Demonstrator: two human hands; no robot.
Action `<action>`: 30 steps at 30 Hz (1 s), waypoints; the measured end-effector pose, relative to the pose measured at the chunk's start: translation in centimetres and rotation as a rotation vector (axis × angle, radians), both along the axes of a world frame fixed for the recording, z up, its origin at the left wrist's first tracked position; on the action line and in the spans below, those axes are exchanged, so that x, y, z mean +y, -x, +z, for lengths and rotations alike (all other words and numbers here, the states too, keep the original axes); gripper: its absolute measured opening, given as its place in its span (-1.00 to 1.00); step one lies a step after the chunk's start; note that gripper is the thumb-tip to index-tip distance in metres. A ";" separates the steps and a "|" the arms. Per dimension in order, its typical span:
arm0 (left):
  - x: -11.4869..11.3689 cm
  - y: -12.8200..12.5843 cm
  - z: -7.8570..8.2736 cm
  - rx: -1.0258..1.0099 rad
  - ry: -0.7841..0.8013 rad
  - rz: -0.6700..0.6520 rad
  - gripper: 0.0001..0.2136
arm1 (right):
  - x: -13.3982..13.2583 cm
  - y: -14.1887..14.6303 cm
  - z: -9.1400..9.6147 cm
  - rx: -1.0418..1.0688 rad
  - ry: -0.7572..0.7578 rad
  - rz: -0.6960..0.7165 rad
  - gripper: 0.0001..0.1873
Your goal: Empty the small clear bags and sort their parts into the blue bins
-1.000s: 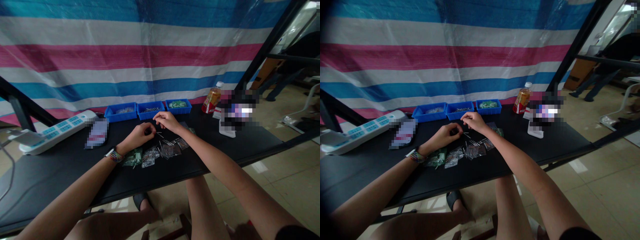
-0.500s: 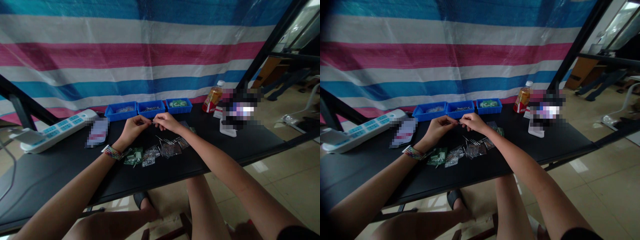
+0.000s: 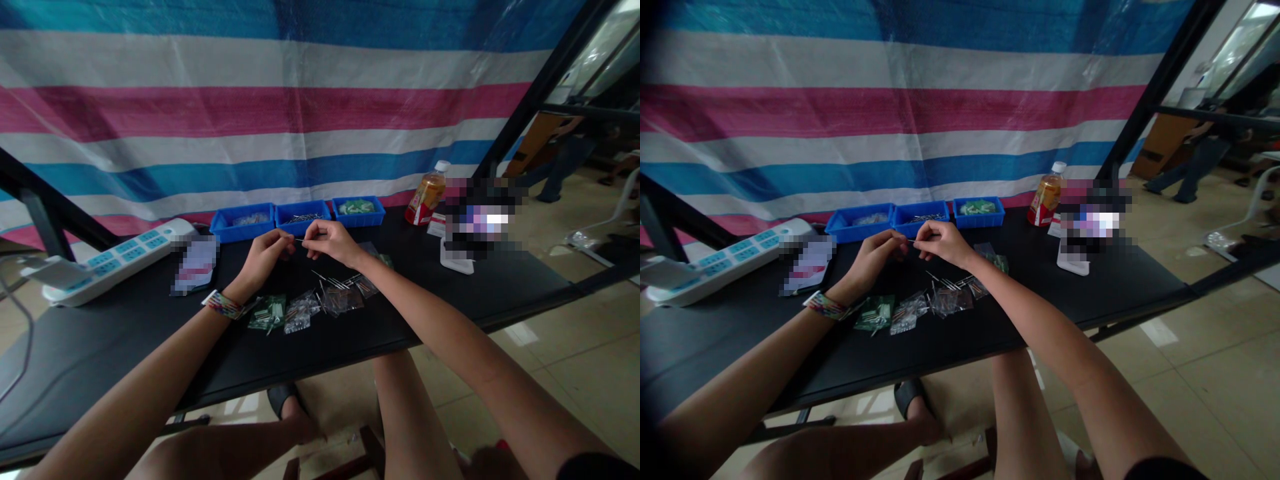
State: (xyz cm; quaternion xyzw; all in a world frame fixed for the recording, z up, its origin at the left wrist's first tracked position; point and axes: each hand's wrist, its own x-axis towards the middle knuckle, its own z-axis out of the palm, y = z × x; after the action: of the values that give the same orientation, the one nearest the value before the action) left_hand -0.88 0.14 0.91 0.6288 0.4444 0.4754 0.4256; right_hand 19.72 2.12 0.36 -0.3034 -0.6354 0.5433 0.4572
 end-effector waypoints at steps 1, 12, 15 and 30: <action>0.1 0.1 0.0 -0.002 0.011 0.003 -0.69 | -0.1 0.0 0.1 -0.008 -0.010 -0.002 -0.62; 0.6 0.3 -0.2 0.018 -0.004 -0.012 -0.59 | -0.2 -0.3 0.0 -0.045 -0.071 -0.020 -0.69; 0.7 0.4 -0.2 0.031 -0.025 0.001 -0.56 | 0.1 -0.2 -0.2 -0.017 -0.002 -0.067 -0.71; 0.2 0.2 0.2 -0.078 -0.043 0.014 -0.73 | 0.2 -0.5 -0.1 0.167 0.282 -0.039 -0.84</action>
State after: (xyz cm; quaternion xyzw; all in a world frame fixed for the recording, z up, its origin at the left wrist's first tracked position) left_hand -1.09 0.39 1.10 0.6156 0.4215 0.5123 0.4254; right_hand 20.19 2.32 0.21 -0.3308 -0.5066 0.6413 0.4719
